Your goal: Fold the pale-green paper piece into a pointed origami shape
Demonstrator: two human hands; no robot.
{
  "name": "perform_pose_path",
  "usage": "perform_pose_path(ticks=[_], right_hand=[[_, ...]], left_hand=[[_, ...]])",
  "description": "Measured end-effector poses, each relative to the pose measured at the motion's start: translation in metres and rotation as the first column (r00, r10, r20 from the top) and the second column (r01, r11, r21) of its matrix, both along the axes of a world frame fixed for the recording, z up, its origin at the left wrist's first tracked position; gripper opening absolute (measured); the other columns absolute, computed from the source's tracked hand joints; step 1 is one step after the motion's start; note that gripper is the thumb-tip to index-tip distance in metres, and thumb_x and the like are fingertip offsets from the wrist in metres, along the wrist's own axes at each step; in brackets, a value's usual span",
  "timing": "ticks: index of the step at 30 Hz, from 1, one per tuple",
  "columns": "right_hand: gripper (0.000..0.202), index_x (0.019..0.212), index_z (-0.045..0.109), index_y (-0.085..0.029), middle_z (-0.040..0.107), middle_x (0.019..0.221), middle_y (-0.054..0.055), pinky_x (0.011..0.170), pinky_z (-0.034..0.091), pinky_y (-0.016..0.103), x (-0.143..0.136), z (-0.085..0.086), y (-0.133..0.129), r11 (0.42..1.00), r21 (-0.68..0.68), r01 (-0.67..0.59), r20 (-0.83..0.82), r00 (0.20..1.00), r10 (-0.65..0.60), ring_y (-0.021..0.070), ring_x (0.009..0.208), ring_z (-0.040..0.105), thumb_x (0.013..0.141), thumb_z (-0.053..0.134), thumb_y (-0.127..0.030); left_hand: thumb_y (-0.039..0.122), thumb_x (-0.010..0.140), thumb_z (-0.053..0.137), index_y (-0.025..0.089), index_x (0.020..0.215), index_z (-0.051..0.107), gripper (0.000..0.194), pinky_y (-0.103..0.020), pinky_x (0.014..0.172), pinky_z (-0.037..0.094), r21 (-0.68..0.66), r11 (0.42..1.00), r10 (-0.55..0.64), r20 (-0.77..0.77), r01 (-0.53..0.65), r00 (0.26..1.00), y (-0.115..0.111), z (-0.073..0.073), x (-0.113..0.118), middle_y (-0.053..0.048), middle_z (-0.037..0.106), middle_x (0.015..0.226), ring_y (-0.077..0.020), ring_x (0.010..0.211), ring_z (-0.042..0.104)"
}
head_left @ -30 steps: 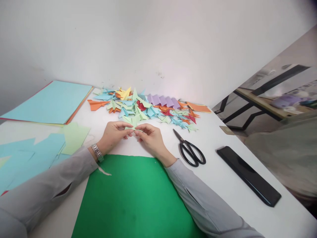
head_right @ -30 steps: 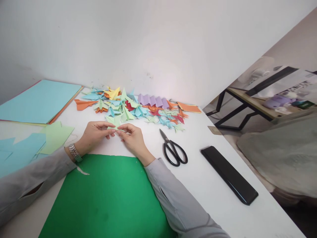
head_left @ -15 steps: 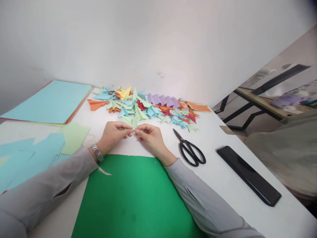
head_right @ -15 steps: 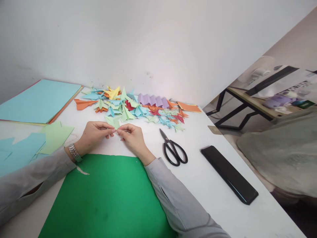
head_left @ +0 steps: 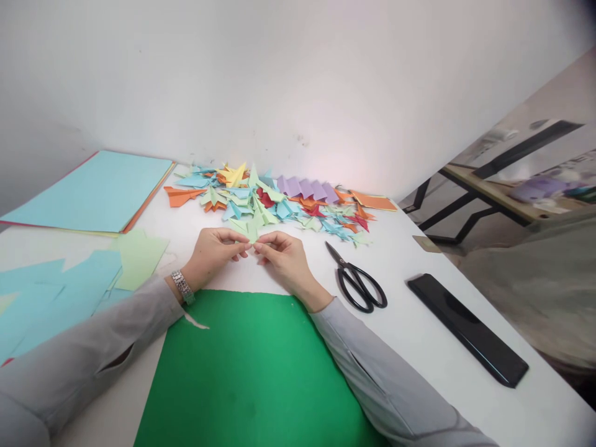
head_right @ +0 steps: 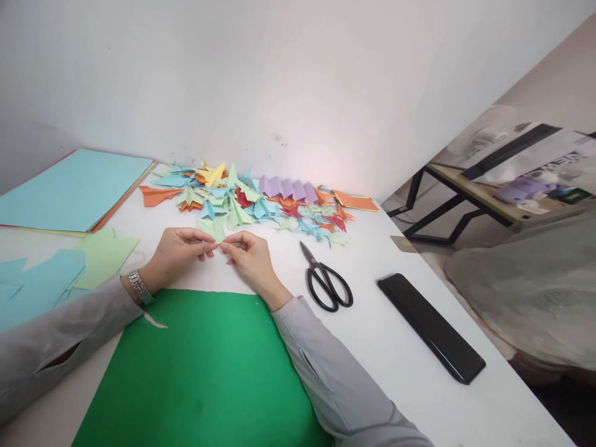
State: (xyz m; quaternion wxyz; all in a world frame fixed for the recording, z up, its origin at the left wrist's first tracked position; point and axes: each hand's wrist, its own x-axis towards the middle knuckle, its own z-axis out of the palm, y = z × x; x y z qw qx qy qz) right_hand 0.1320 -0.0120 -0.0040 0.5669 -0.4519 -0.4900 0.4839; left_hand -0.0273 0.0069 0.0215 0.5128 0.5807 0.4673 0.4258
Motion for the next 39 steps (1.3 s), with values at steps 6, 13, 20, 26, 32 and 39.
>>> perform_pose_path(ticks=[6, 13, 20, 26, 32, 39], right_hand=[[0.031, 0.066, 0.065, -0.018, 0.066, 0.061, -0.001, 0.047, 0.051, 0.026, 0.0008, 0.0025, -0.0002, 0.999, -0.033, 0.012, -0.015, 1.000, -0.012, 0.0113, 0.050, 0.057, 0.054, 0.085, -0.039], [0.031, 0.066, 0.065, -0.017, 0.067, 0.060, 0.000, 0.048, 0.052, 0.027, 0.0015, 0.0034, -0.0009, 0.999, -0.033, 0.001, -0.027, 1.000, -0.002, 0.0116, 0.050, 0.059, 0.056, 0.084, -0.039], [0.029, 0.065, 0.065, -0.017, 0.067, 0.058, 0.000, 0.047, 0.051, 0.025, 0.0015, 0.0028, 0.0000, 0.999, -0.046, 0.015, -0.061, 0.998, -0.018, 0.0106, 0.048, 0.058, 0.056, 0.084, -0.036], [0.030, 0.064, 0.064, -0.017, 0.068, 0.058, 0.000, 0.047, 0.051, 0.025, 0.0007, 0.0029, -0.0004, 0.999, -0.051, 0.016, -0.067, 0.998, -0.019, 0.0108, 0.048, 0.058, 0.054, 0.085, -0.037], [0.032, 0.063, 0.063, -0.017, 0.067, 0.057, -0.001, 0.046, 0.051, 0.025, 0.0007, 0.0038, -0.0012, 0.998, -0.054, 0.017, -0.065, 0.998, -0.021, 0.0105, 0.047, 0.058, 0.053, 0.085, -0.037], [0.031, 0.064, 0.063, -0.017, 0.067, 0.056, -0.001, 0.047, 0.051, 0.025, 0.0009, 0.0028, -0.0013, 0.998, -0.050, 0.030, -0.051, 0.998, -0.033, 0.0106, 0.046, 0.057, 0.053, 0.086, -0.035]], left_hand=[[0.033, 0.057, 0.081, 0.013, 0.067, 0.071, 0.024, -0.025, 0.049, 0.050, 0.010, 1.000, -0.013, 0.009, 0.013, 1.000, -0.0004, -0.0003, -0.0001, -0.003, 0.067, 0.052, -0.0114, 0.045, 0.056], [0.031, 0.054, 0.082, 0.013, 0.067, 0.069, 0.025, -0.024, 0.047, 0.048, -0.013, 1.000, -0.010, 0.064, 0.011, 0.998, -0.0015, 0.0024, 0.0014, -0.002, 0.066, 0.050, -0.0106, 0.043, 0.055], [0.029, 0.055, 0.081, 0.012, 0.067, 0.068, 0.025, -0.023, 0.046, 0.047, -0.015, 0.999, -0.029, 0.111, 0.031, 0.993, -0.0019, 0.0033, 0.0018, -0.002, 0.067, 0.050, -0.0106, 0.043, 0.056], [0.030, 0.052, 0.083, 0.012, 0.066, 0.068, 0.028, -0.022, 0.045, 0.047, -0.010, 0.999, -0.033, 0.119, 0.035, 0.992, -0.0007, 0.0010, 0.0010, -0.002, 0.066, 0.049, -0.0099, 0.042, 0.055], [0.030, 0.049, 0.086, 0.012, 0.065, 0.067, 0.030, -0.022, 0.045, 0.046, -0.021, 0.999, -0.037, 0.134, 0.040, 0.990, -0.0004, 0.0009, 0.0004, -0.002, 0.066, 0.049, -0.0097, 0.042, 0.055], [0.030, 0.051, 0.085, 0.012, 0.066, 0.067, 0.030, -0.022, 0.045, 0.046, -0.021, 0.998, -0.048, 0.137, 0.051, 0.989, 0.0010, -0.0012, 0.0006, -0.003, 0.067, 0.049, -0.0096, 0.042, 0.054]])
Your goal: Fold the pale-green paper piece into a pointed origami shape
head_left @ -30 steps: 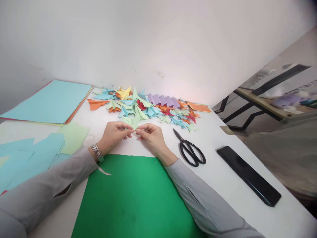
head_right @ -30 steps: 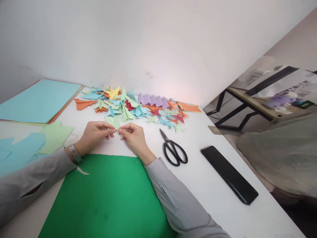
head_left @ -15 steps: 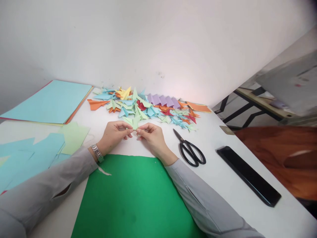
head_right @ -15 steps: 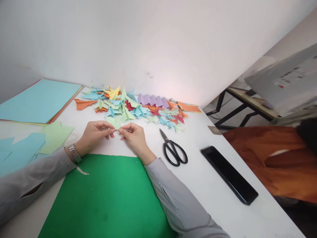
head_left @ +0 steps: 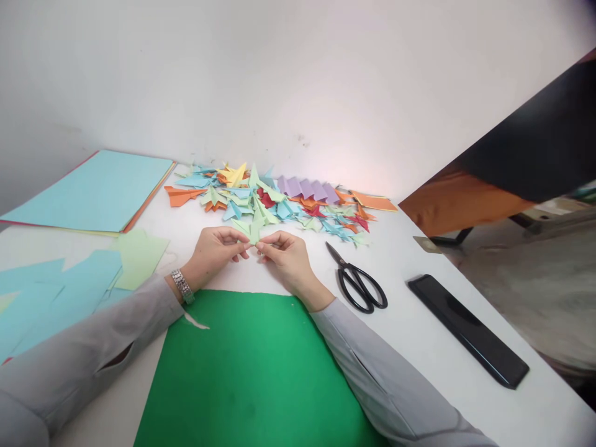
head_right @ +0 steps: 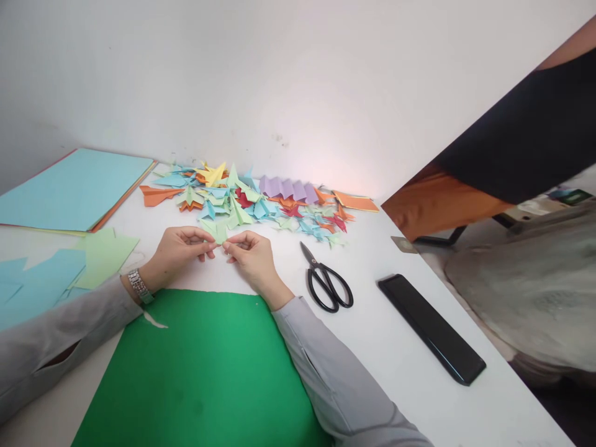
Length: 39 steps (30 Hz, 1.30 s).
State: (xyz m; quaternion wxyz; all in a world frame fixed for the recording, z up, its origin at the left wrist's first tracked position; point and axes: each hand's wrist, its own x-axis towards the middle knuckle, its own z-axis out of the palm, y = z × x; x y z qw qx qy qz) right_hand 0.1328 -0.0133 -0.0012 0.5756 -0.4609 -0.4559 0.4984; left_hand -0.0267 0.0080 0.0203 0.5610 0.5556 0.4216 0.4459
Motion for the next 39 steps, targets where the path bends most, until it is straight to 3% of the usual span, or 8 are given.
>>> perform_pose_path(ticks=[14, 22, 31, 39], right_hand=[[0.036, 0.065, 0.059, -0.018, 0.066, 0.054, -0.002, 0.047, 0.051, 0.025, 0.0003, 0.0012, -0.0009, 1.000, 0.006, 0.006, 0.006, 1.000, -0.007, 0.0122, 0.047, 0.060, 0.052, 0.087, -0.038], [0.036, 0.066, 0.059, -0.018, 0.064, 0.053, -0.003, 0.045, 0.050, 0.024, 0.0001, 0.0019, -0.0002, 1.000, 0.000, 0.030, -0.031, 0.999, -0.030, 0.0115, 0.047, 0.059, 0.051, 0.087, -0.036], [0.034, 0.066, 0.060, -0.018, 0.063, 0.052, -0.003, 0.044, 0.049, 0.023, -0.0002, 0.0025, -0.0007, 0.999, -0.005, 0.033, -0.049, 0.998, -0.033, 0.0113, 0.047, 0.058, 0.051, 0.087, -0.034], [0.034, 0.067, 0.061, -0.018, 0.063, 0.051, -0.003, 0.044, 0.048, 0.022, 0.0011, 0.0026, -0.0005, 0.999, -0.029, 0.017, -0.083, 0.996, -0.020, 0.0113, 0.048, 0.058, 0.051, 0.087, -0.031]], left_hand=[[0.030, 0.051, 0.084, 0.013, 0.065, 0.067, 0.028, -0.022, 0.045, 0.046, -0.018, 1.000, -0.024, -0.006, 0.024, 1.000, 0.0006, 0.0002, -0.0004, -0.002, 0.066, 0.049, -0.0097, 0.042, 0.055], [0.027, 0.051, 0.085, 0.013, 0.074, 0.067, 0.033, -0.022, 0.046, 0.047, -0.014, 0.998, -0.056, -0.032, 0.056, 0.998, 0.0004, 0.0003, -0.0001, -0.001, 0.067, 0.052, -0.0120, 0.048, 0.060], [0.031, 0.061, 0.080, 0.014, 0.067, 0.059, 0.028, -0.023, 0.045, 0.046, 0.005, 0.999, -0.040, -0.014, 0.041, 0.999, 0.0002, 0.0000, -0.0001, -0.002, 0.065, 0.052, -0.0111, 0.044, 0.057], [0.028, 0.060, 0.080, 0.016, 0.069, 0.053, 0.031, -0.021, 0.044, 0.045, 0.008, 0.999, -0.048, -0.002, 0.048, 0.999, 0.0021, -0.0024, -0.0004, -0.001, 0.065, 0.052, -0.0117, 0.045, 0.059]])
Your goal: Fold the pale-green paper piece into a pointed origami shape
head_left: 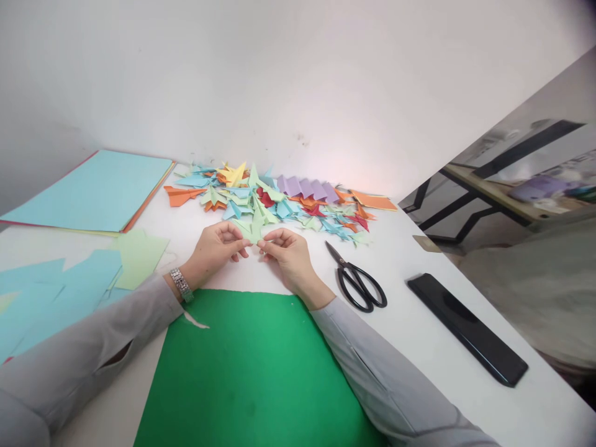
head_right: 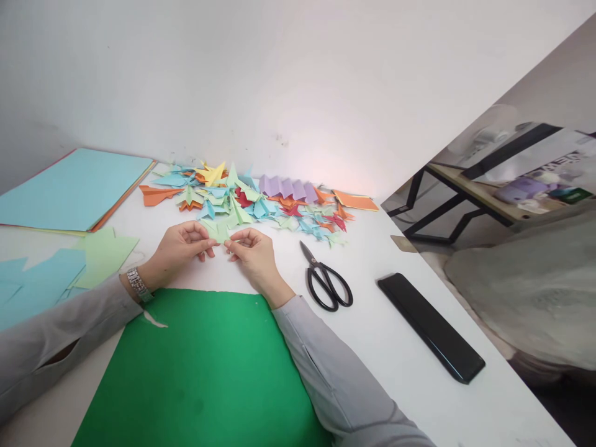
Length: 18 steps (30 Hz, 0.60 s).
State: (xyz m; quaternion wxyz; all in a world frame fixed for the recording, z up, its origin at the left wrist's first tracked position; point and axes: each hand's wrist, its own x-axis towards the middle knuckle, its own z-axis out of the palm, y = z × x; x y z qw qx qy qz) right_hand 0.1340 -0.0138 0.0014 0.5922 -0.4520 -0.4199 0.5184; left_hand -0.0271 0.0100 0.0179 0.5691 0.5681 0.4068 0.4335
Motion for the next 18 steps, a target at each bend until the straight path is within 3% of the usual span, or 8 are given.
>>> perform_pose_path(ticks=[18], right_hand=[[0.032, 0.069, 0.062, -0.018, 0.062, 0.052, -0.003, 0.043, 0.047, 0.022, 0.0014, 0.0004, 0.0013, 1.000, -0.005, -0.004, -0.021, 1.000, 0.004, 0.0118, 0.049, 0.058, 0.051, 0.086, -0.030]], left_hand=[[0.020, 0.064, 0.070, 0.015, 0.078, 0.055, 0.021, -0.023, 0.047, 0.046, -0.047, 0.998, -0.032, 0.039, 0.034, 0.999, -0.0002, 0.0023, -0.0011, -0.002, 0.067, 0.055, -0.0156, 0.051, 0.064]])
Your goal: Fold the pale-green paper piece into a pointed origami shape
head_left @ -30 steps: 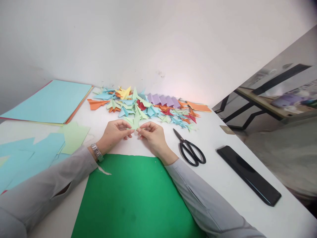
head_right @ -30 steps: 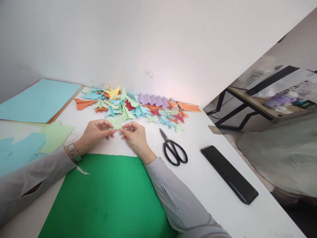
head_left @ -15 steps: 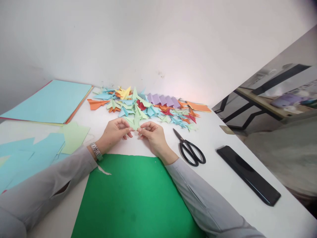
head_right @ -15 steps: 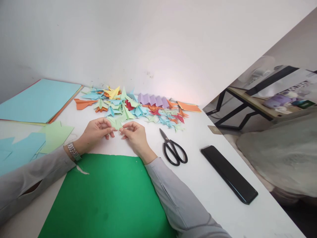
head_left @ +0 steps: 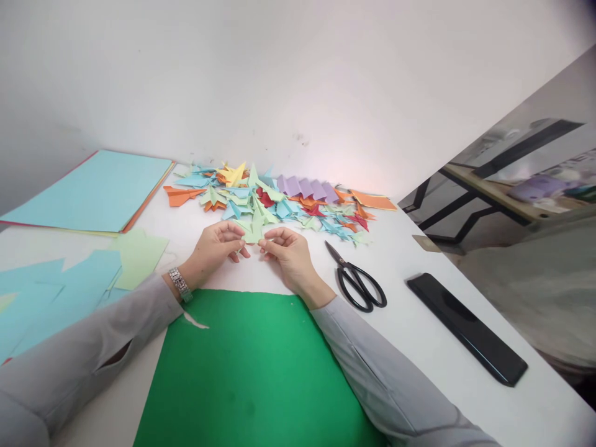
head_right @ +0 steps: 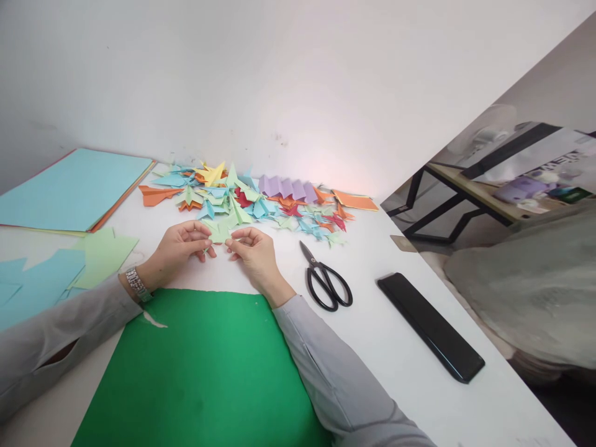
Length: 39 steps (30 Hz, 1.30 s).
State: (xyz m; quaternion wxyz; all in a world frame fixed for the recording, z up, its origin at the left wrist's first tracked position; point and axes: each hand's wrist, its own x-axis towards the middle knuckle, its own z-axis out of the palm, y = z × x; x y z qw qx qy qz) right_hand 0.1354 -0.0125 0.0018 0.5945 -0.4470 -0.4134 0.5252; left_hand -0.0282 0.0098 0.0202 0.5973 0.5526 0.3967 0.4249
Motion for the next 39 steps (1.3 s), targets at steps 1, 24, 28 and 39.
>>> perform_pose_path(ticks=[1, 24, 28, 39], right_hand=[[0.032, 0.070, 0.062, -0.018, 0.062, 0.052, -0.003, 0.043, 0.047, 0.022, 0.0000, -0.0001, 0.0001, 1.000, 0.000, -0.001, 0.001, 1.000, 0.001, 0.0118, 0.049, 0.058, 0.051, 0.086, -0.030], [0.035, 0.071, 0.063, -0.018, 0.064, 0.057, -0.003, 0.045, 0.045, 0.022, -0.0031, 0.0015, -0.0033, 0.998, 0.014, -0.065, 0.078, 0.995, 0.064, 0.0117, 0.050, 0.060, 0.051, 0.087, -0.033], [0.036, 0.072, 0.063, -0.018, 0.065, 0.058, -0.003, 0.045, 0.044, 0.022, -0.0025, 0.0025, -0.0036, 0.997, 0.009, -0.074, 0.059, 0.996, 0.073, 0.0112, 0.050, 0.060, 0.050, 0.087, -0.031], [0.035, 0.074, 0.064, -0.017, 0.064, 0.050, -0.004, 0.043, 0.041, 0.020, 0.0013, 0.0013, -0.0021, 0.997, 0.003, -0.082, -0.030, 0.996, 0.082, 0.0111, 0.047, 0.059, 0.049, 0.087, -0.027]], left_hand=[[0.020, 0.064, 0.069, 0.015, 0.078, 0.054, 0.020, -0.023, 0.047, 0.046, -0.007, 1.000, 0.003, 0.004, -0.003, 1.000, -0.0001, 0.0001, 0.0002, -0.002, 0.067, 0.054, -0.0160, 0.051, 0.065], [0.025, 0.054, 0.085, 0.020, 0.076, 0.040, 0.050, -0.021, 0.044, 0.045, 0.035, 0.998, 0.044, -0.052, -0.042, 0.998, -0.0018, 0.0002, 0.0024, 0.002, 0.065, 0.051, -0.0156, 0.049, 0.064], [0.026, 0.052, 0.086, 0.020, 0.075, 0.040, 0.052, -0.021, 0.042, 0.043, 0.009, 1.000, 0.022, -0.055, -0.022, 0.998, -0.0019, 0.0034, 0.0020, 0.001, 0.065, 0.050, -0.0156, 0.047, 0.063], [0.031, 0.055, 0.085, 0.018, 0.078, 0.044, 0.048, -0.022, 0.046, 0.046, -0.011, 0.996, -0.088, 0.014, 0.088, 0.996, 0.0033, -0.0011, -0.0010, -0.001, 0.067, 0.053, -0.0176, 0.053, 0.067]])
